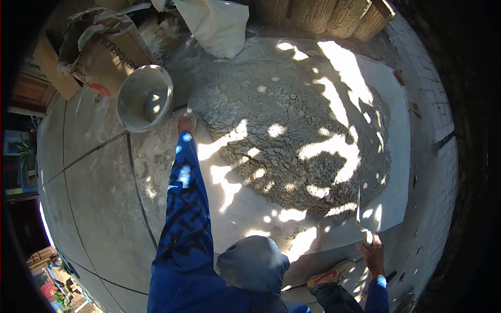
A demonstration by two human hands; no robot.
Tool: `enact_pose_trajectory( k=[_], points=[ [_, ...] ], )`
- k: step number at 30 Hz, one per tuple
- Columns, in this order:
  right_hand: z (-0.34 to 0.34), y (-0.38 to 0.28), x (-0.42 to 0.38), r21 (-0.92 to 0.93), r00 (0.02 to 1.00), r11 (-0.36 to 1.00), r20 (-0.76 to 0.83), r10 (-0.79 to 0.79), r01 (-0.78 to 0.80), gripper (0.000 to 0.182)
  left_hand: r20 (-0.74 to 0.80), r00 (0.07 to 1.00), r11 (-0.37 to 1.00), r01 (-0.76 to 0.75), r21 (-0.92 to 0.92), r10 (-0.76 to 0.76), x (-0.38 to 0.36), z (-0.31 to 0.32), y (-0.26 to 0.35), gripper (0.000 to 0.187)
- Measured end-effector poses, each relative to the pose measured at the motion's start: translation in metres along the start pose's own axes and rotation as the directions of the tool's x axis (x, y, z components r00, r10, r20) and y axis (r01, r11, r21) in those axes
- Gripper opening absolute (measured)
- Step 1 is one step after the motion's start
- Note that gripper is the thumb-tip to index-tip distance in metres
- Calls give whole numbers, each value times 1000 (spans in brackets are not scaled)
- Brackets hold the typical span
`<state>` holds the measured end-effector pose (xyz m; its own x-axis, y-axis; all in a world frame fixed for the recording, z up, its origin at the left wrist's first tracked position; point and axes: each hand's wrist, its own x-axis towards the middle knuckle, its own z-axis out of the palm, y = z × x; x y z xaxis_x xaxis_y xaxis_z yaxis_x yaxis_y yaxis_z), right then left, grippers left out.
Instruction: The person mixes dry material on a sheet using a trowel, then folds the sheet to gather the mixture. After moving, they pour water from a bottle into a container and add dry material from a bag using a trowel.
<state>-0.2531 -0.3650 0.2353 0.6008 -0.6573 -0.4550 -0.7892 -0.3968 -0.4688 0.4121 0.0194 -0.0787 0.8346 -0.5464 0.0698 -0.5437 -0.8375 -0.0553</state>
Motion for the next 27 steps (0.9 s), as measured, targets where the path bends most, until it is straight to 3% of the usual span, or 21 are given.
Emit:
enact_pose_trajectory(
  k=[2, 3, 4, 7, 9, 10, 11, 12, 13, 15, 16, 17, 18, 19, 21, 22, 23, 25, 26, 27],
  points=[
    [-6, -2, -5, 31, 999, 999, 25, 39, -40, 31, 54, 998, 999, 33, 22, -34, -1, 3, 1, 22],
    [-10, -6, 0, 11, 996, 996, 14, -90, 89, 31, 65, 997, 999, 35, 19, -36, -9, -4, 3, 22],
    [-9, -8, 4, 2, 977, 977, 6, -213, 213, 32, 82, 988, 988, 134, -73, -128, -15, -14, 4, 25],
    [9, 7, 17, 183, 999, 982, -6, -53, 53, 38, 158, 932, 871, 362, -333, -327, 1, -52, 35, 36],
    [18, -27, 28, 200, 999, 979, 32, -37, 30, 36, -10, 956, 906, 276, -321, -294, -6, -61, 44, 33],
    [24, -39, 33, 209, 997, 978, 71, -28, 12, 34, -17, 953, 908, 281, -309, -301, -3, -40, 31, 33],
    [42, -31, 41, 217, 996, 976, 82, -35, 17, 34, -175, 937, 899, 217, -380, -301, -1, -17, 24, 30],
    [68, -18, 49, 80, 994, 993, 58, -90, 85, 34, -322, 898, 887, 139, -440, -300, -1, 2, 16, 27],
    [82, -9, 51, -66, 989, 987, 41, -144, 146, 34, -313, 901, 888, 144, -436, -299, -2, -9, 22, 27],
    [86, -66, 56, -57, 957, 965, 159, -243, 255, 33, -174, 868, 529, 115, -841, -466, 0, -45, 52, 19],
    [101, -64, 55, -147, 926, 918, 147, -347, 368, 32, -164, 865, 523, 128, -843, -475, -1, -37, 56, 19],
    [114, -63, 56, -234, 880, 848, 143, -453, 475, 31, -142, 832, 426, 122, -896, -536, 3, -27, 55, 18],
    [113, -82, 55, -167, 895, 886, 202, -398, 432, 33, -123, 796, 327, 99, -940, -593, 7, -26, 56, 18],
    [122, -93, 56, 11, 907, 912, 98, -409, 410, 39, -132, 787, 323, 90, -942, -602, 8, -28, 56, 18],
    [139, -97, 60, 64, 876, 874, -2, -483, 482, 45, -107, 822, 481, 217, -849, -559, 6, -50, 64, 20],
    [141, -103, 64, 92, 904, 913, 136, -406, 396, 50, -109, 829, 563, 269, -782, -548, 3, -67, 71, 20],
    [149, -100, 67, 92, 903, 911, 124, -411, 402, 50, -120, 829, 564, 258, -785, -546, 1, -81, 74, 20],
    [172, -87, 72, -172, 849, 839, -25, -527, 516, 56, -39, 840, 491, 278, -826, -541, -2, -91, 77, 21],
    [160, -110, 69, -50, 935, 936, 86, -343, 348, 62, -39, 840, 491, 278, -826, -542, -3, -84, 73, 21],
    [166, -105, 69, -48, 935, 937, 88, -342, 347, 62, -95, 850, 578, 266, -771, -518, -3, -72, 63, 22]
  ],
)
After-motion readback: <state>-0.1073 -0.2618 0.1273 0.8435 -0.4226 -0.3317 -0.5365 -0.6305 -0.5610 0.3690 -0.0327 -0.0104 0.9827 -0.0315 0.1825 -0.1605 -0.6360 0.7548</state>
